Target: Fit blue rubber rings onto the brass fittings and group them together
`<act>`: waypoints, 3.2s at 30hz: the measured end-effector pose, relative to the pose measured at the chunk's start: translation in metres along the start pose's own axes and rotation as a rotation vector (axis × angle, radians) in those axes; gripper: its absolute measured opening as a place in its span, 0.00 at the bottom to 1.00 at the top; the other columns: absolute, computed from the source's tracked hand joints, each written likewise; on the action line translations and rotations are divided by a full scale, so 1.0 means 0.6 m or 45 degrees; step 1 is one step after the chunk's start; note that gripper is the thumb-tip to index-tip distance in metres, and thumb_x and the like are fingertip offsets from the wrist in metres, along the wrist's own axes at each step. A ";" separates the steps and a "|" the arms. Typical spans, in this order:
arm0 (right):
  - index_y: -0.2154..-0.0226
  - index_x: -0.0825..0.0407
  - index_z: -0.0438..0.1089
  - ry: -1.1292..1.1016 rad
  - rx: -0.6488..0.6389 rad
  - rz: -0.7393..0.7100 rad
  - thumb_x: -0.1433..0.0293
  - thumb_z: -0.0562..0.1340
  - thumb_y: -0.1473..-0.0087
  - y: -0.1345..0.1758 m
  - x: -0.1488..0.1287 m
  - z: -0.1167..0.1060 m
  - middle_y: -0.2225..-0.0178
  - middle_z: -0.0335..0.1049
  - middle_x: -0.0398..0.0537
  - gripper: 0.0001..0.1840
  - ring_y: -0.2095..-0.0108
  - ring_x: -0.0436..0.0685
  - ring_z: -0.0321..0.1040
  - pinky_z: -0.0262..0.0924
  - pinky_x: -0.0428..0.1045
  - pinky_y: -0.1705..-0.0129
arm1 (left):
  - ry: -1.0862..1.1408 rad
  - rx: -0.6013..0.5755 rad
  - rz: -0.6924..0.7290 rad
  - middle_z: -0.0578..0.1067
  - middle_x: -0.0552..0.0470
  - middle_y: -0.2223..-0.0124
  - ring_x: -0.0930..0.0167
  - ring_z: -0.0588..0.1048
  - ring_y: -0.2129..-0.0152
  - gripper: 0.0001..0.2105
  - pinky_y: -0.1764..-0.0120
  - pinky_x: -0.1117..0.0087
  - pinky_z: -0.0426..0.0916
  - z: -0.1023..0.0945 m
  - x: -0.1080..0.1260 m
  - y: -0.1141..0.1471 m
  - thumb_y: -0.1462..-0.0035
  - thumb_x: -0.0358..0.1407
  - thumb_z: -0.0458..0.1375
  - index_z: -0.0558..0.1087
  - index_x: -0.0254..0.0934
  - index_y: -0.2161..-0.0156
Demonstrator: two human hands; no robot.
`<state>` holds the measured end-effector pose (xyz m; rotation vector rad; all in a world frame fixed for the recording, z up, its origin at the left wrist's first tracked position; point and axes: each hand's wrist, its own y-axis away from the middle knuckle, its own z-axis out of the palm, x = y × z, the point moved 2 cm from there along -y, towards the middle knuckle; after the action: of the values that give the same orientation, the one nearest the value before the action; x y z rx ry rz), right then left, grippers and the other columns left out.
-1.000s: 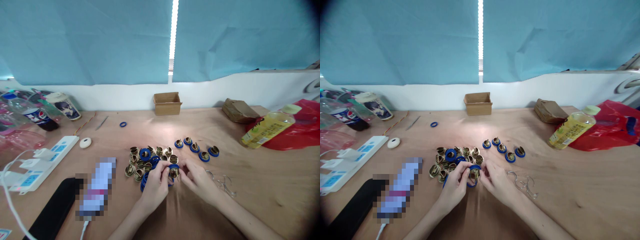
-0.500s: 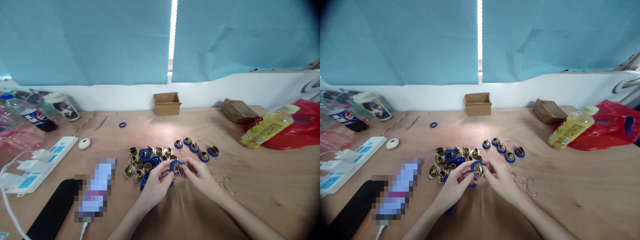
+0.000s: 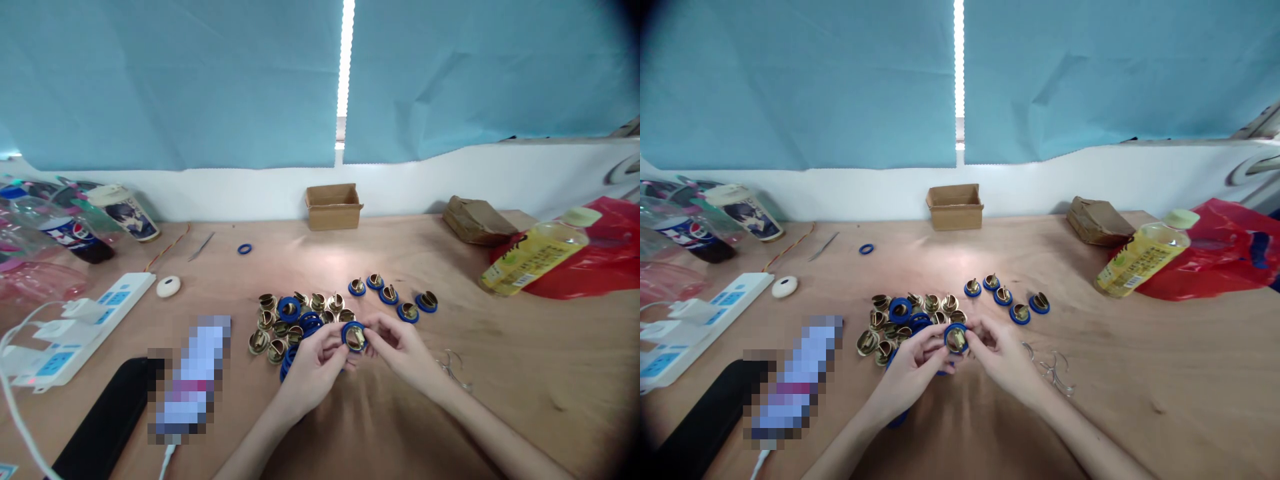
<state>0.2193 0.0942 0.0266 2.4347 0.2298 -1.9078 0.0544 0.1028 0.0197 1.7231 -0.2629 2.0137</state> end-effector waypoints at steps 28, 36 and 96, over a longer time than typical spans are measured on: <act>0.63 0.53 0.69 0.004 0.059 -0.025 0.64 0.60 0.44 0.003 0.008 -0.003 0.73 0.69 0.44 0.10 0.73 0.51 0.66 0.63 0.47 0.71 | -0.001 -0.045 -0.186 0.79 0.49 0.72 0.67 0.79 0.76 0.16 0.74 0.68 0.74 0.002 -0.014 0.002 0.39 0.49 0.53 0.63 0.36 0.59; 0.64 0.52 0.70 -0.178 0.050 0.010 0.62 0.61 0.44 0.000 0.003 -0.005 0.71 0.72 0.44 0.10 0.72 0.52 0.68 0.65 0.48 0.70 | -0.073 -0.021 -0.046 0.77 0.51 0.73 0.70 0.78 0.76 0.15 0.70 0.69 0.74 0.002 0.001 0.003 0.39 0.46 0.54 0.67 0.34 0.63; 0.61 0.53 0.73 0.138 -0.156 -0.132 0.65 0.56 0.39 0.009 -0.004 -0.012 0.73 0.71 0.45 0.12 0.74 0.50 0.67 0.63 0.45 0.73 | -0.592 0.090 0.287 0.76 0.50 0.68 0.72 0.74 0.73 0.10 0.71 0.75 0.68 -0.006 0.015 0.012 0.37 0.38 0.53 0.75 0.36 0.60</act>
<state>0.2263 0.0895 0.0302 2.4921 0.4717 -1.7434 0.0472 0.1002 0.0291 2.2835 -0.5644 1.7557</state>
